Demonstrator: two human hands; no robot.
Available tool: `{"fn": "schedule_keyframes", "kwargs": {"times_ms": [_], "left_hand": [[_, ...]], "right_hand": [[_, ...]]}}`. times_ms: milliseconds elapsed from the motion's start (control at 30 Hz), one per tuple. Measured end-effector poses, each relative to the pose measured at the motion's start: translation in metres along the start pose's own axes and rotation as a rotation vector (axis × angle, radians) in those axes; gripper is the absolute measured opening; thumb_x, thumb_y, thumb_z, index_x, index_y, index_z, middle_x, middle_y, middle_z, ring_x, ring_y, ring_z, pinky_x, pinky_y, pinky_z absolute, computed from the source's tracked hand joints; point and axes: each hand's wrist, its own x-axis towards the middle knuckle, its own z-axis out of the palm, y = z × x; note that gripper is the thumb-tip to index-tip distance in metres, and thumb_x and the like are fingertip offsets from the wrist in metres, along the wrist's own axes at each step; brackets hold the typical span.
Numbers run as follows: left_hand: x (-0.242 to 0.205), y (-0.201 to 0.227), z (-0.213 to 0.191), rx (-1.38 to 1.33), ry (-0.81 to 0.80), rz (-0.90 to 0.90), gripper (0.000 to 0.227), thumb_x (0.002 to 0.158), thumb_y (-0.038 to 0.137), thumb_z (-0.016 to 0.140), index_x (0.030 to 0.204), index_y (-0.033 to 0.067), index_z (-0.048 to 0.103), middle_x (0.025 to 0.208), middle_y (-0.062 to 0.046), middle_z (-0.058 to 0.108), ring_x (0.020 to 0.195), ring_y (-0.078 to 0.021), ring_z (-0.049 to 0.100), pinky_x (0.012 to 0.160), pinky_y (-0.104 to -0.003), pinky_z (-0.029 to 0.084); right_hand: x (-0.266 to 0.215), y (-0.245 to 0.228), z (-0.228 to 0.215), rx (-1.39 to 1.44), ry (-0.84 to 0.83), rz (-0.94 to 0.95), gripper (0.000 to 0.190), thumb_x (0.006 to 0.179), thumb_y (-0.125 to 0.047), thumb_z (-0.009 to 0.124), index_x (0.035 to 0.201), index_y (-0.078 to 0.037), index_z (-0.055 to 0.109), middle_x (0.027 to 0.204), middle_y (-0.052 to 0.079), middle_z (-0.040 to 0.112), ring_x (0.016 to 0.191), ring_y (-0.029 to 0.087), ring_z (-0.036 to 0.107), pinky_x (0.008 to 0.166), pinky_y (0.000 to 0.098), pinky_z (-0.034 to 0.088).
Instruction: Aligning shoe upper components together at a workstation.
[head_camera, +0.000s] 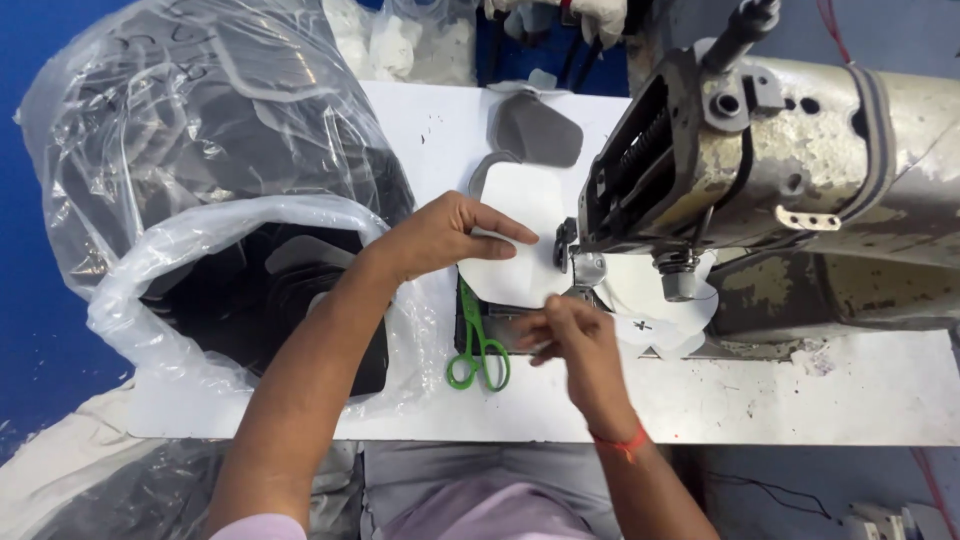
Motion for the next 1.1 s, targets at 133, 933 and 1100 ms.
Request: {"fn": "schedule_keyframes", "kwargs": {"times_ms": [133,933,1100], "left_hand": [[0.001,0.0,-0.002,0.008,-0.018,0.019,0.031,0.087,0.008,0.078,0.118,0.0105,0.078,0.112,-0.003,0.08,0.102,-0.0077,0.072,0.095,-0.026,0.057],[-0.061,-0.013,0.119,-0.211,0.608,0.041,0.036,0.095,0.011,0.073,0.13,0.0038,0.071,0.104,0.001,0.076,0.083,0.0007,0.058,0.073,-0.018,0.052],[-0.053,-0.023,0.141,-0.25,0.742,-0.035,0.04,0.098,0.015,0.071,0.137,0.0078,0.07,0.068,0.007,0.052,0.055,0.0,0.033,0.046,-0.02,0.029]], "right_hand": [[0.011,-0.006,0.025,0.179,0.085,0.113,0.041,0.098,-0.038,0.065,0.085,0.0,0.067,0.084,0.016,0.081,0.066,0.018,0.075,0.055,0.0292,0.057],[-0.009,-0.028,0.016,0.081,0.303,-0.01,0.024,0.098,-0.023,0.068,0.092,-0.001,0.076,0.065,0.003,0.068,0.058,0.012,0.07,0.05,0.0208,0.045],[-0.009,-0.01,0.009,0.119,0.318,0.005,0.024,0.098,-0.022,0.066,0.096,-0.001,0.076,0.067,0.005,0.071,0.059,0.013,0.071,0.049,0.0212,0.046]]}}
